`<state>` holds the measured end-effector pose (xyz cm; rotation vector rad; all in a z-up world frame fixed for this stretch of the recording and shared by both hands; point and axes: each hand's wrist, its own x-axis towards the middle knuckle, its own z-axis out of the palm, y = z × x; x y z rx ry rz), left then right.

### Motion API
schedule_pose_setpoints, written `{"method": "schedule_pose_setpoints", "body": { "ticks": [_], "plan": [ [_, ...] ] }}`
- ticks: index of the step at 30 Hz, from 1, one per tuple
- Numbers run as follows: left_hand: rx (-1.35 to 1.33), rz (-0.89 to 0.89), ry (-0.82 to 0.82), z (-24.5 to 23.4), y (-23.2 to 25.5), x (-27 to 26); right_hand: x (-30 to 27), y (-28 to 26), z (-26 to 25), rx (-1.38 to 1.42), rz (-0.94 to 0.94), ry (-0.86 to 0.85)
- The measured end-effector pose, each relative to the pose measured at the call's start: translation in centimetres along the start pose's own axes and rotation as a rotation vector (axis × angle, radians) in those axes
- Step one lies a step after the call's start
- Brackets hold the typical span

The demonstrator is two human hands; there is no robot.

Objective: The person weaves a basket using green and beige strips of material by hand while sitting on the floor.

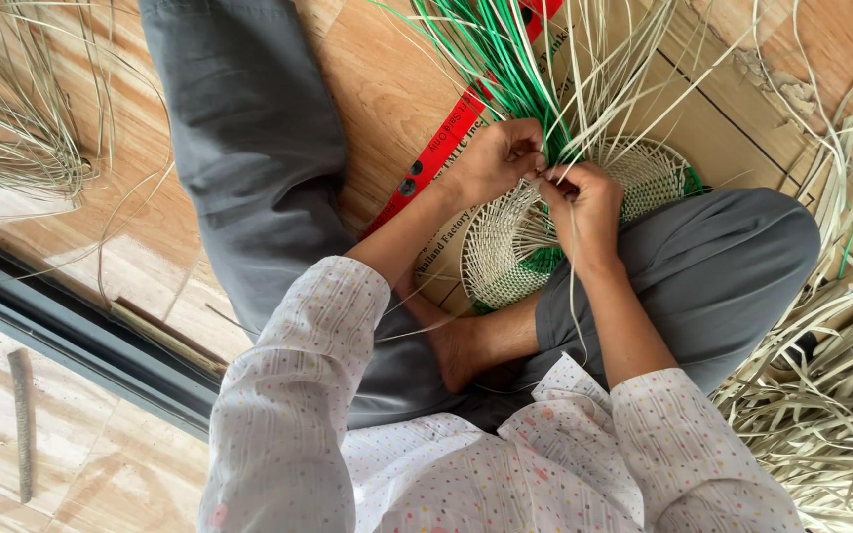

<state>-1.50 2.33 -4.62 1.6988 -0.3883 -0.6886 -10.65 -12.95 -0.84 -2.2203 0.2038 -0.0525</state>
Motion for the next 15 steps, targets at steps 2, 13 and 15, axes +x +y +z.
{"method": "schedule_pose_setpoints", "body": {
  "ticks": [2, 13, 15],
  "plan": [
    [-0.104, -0.003, -0.038, 0.1, -1.1, 0.3, 0.1, 1.4, 0.2, 0.152, 0.099, 0.014],
    [0.330, -0.028, -0.154, 1.8, -0.1, 0.8, 2.3, -1.2, -2.9, 0.335, 0.148, 0.004],
    [0.363, -0.073, -0.173, 1.6, 0.8, 1.0, 2.7, -2.2, -3.4, 0.397, 0.145, 0.006]
  ]
}}
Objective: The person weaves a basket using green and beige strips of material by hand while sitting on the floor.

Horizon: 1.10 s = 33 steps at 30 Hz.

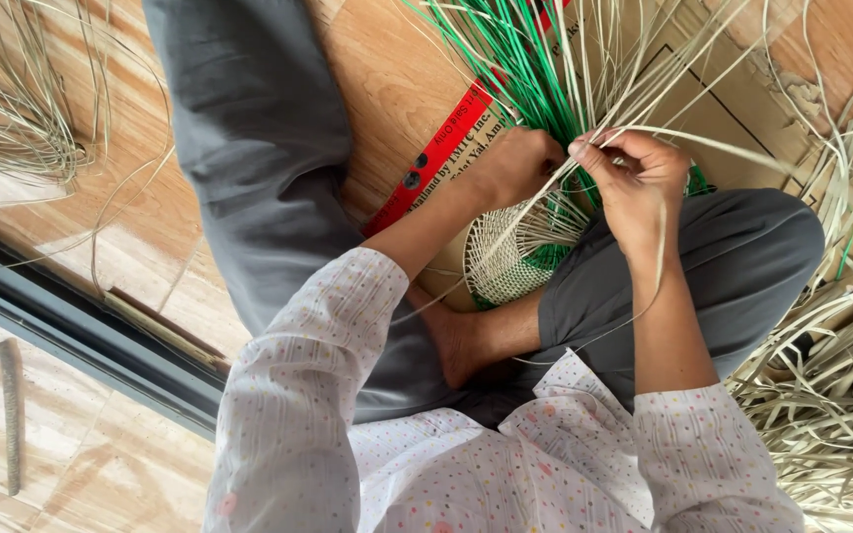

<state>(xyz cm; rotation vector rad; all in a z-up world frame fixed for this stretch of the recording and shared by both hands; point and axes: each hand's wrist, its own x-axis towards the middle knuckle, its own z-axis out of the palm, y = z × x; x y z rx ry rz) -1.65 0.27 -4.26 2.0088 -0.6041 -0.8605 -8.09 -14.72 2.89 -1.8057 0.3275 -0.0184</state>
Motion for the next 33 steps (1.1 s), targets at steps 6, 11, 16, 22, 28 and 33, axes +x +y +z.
{"method": "schedule_pose_setpoints", "body": {
  "ticks": [6, 11, 16, 22, 28, 33],
  "plan": [
    [0.069, -0.030, -0.030, -2.1, -1.4, 1.7, -0.8, 0.5, -0.7, -0.058, 0.008, -0.012],
    [0.185, -0.023, -0.013, -2.2, -1.9, 3.5, -2.7, 3.5, -0.2, -0.290, 0.068, -0.140],
    [0.149, 0.071, -0.109, -1.6, -0.8, 2.2, -2.1, 2.6, 0.5, -0.292, -0.014, -0.157],
    [0.150, 0.192, -0.095, -2.2, -0.7, 1.1, -1.7, 3.5, 0.7, -0.259, 0.073, -0.149],
    [0.150, 0.161, -0.038, -1.9, -2.4, 1.8, -1.8, 2.4, -0.1, -0.491, 0.040, -0.263],
    [0.181, 0.065, -0.061, -3.1, -0.7, 0.4, -2.4, 0.1, -1.0, -0.740, 0.086, -0.354]
  ]
}}
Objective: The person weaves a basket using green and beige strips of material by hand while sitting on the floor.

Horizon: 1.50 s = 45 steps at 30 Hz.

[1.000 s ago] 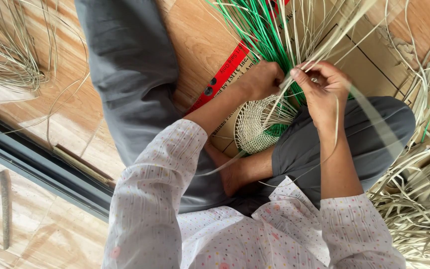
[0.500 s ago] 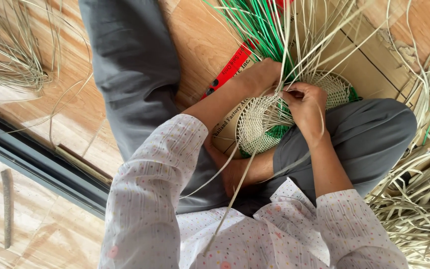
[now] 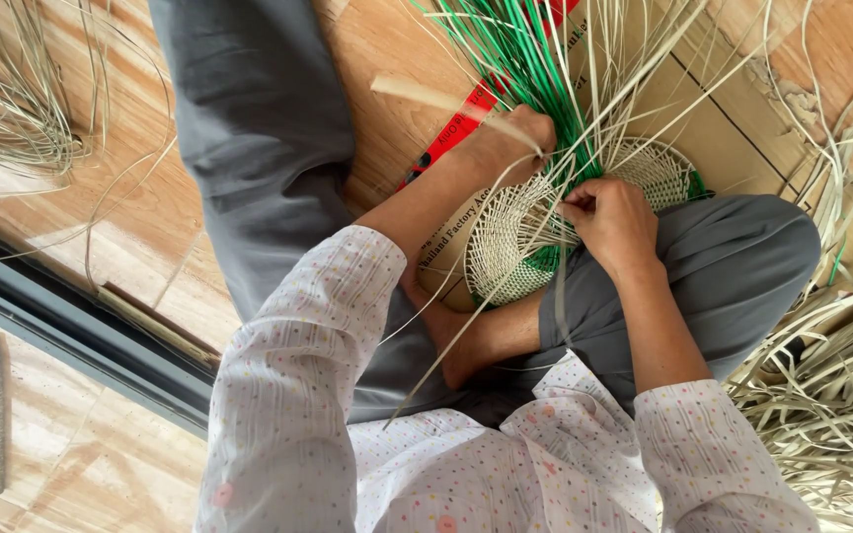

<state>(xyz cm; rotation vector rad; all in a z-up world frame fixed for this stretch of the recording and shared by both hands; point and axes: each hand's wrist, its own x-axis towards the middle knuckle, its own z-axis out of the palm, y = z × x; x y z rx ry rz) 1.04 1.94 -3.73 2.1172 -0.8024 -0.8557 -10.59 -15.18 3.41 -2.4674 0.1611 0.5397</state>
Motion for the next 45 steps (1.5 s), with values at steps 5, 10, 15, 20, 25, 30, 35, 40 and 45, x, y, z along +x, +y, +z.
{"method": "schedule_pose_setpoints", "body": {
  "ticks": [5, 10, 15, 20, 25, 30, 35, 40, 45],
  "plan": [
    [0.201, 0.084, -0.040, -1.1, 3.6, -0.7, -0.4, -0.6, -0.1, -0.150, -0.032, -0.084],
    [0.107, -0.044, 0.028, 1.0, 0.9, 1.4, -0.2, 0.7, -0.3, -0.234, -0.081, -0.124],
    [0.035, -0.032, 0.029, 1.7, -0.2, 1.9, 0.3, 1.2, -0.8, -0.219, -0.009, -0.217],
    [-0.001, 0.087, -0.069, 0.4, -0.1, 1.0, 0.8, 1.7, -1.0, -0.211, 0.028, -0.283],
    [0.137, 0.178, -0.042, 2.2, -0.8, 2.1, 1.2, 2.5, -0.8, 0.070, 0.069, -0.267],
    [0.228, 0.205, -0.093, 3.0, -1.6, 3.2, 0.7, 2.2, -0.2, 0.142, 0.070, -0.200],
    [0.151, 0.250, -0.123, 1.2, -0.5, 2.5, -0.2, 0.9, 0.0, -0.018, 0.063, -0.118],
    [0.092, 0.218, -0.115, 1.9, -1.5, 3.4, -0.1, 1.7, -0.2, 0.014, 0.088, -0.137],
    [0.052, 0.162, -0.126, 0.0, -0.1, 2.1, 0.5, 2.2, 0.4, 0.028, 0.109, -0.115]
  ]
}}
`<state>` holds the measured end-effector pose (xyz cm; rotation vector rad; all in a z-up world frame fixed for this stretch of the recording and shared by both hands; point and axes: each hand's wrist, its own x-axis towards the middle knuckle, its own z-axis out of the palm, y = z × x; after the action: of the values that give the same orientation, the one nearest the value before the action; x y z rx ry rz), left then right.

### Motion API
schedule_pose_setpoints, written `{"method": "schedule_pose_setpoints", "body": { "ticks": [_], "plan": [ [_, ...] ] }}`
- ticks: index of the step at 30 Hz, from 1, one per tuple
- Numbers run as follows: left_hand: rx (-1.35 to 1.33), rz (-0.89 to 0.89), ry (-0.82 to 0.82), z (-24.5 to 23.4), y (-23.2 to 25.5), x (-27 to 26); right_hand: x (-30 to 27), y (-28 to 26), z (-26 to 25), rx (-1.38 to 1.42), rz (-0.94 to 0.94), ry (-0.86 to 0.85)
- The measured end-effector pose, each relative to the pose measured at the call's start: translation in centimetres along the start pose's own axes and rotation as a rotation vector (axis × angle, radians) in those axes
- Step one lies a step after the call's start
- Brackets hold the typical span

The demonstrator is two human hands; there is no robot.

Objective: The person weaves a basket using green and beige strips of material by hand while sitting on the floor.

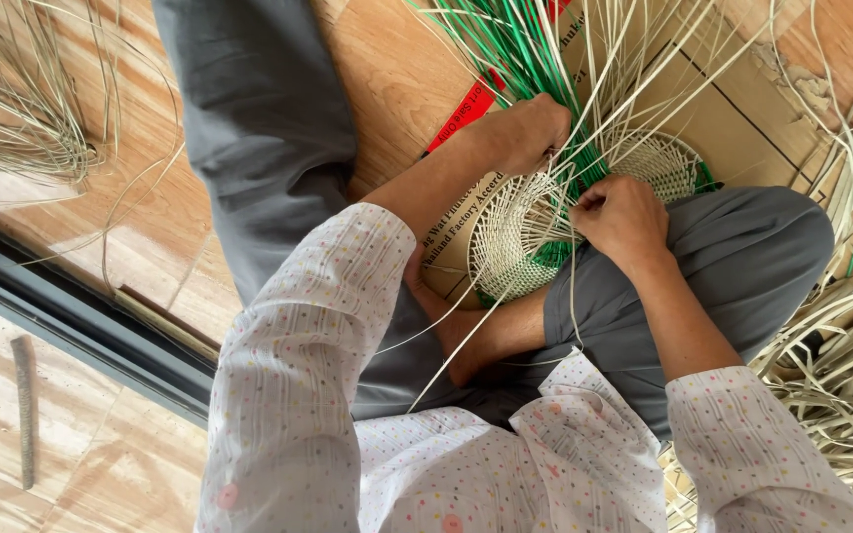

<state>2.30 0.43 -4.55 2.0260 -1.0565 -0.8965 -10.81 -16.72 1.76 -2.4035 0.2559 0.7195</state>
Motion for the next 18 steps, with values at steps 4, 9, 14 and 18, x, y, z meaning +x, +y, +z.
{"method": "schedule_pose_setpoints", "body": {
  "ticks": [4, 9, 14, 18],
  "plan": [
    [-0.058, 0.002, -0.042, -1.3, 1.5, -0.9, 0.2, -1.1, -0.1, -0.183, 0.188, -0.002],
    [0.027, 0.055, 0.044, 0.8, 1.9, -1.2, -0.3, 0.1, -0.3, -0.052, 0.000, 0.019],
    [0.136, 0.109, 0.120, 4.6, -0.4, 0.2, 0.0, 0.9, -0.3, -0.009, -0.014, -0.006],
    [0.118, 0.075, 0.115, 5.6, -1.6, 0.2, -1.0, -0.9, -1.2, -0.007, 0.026, -0.003]
  ]
}}
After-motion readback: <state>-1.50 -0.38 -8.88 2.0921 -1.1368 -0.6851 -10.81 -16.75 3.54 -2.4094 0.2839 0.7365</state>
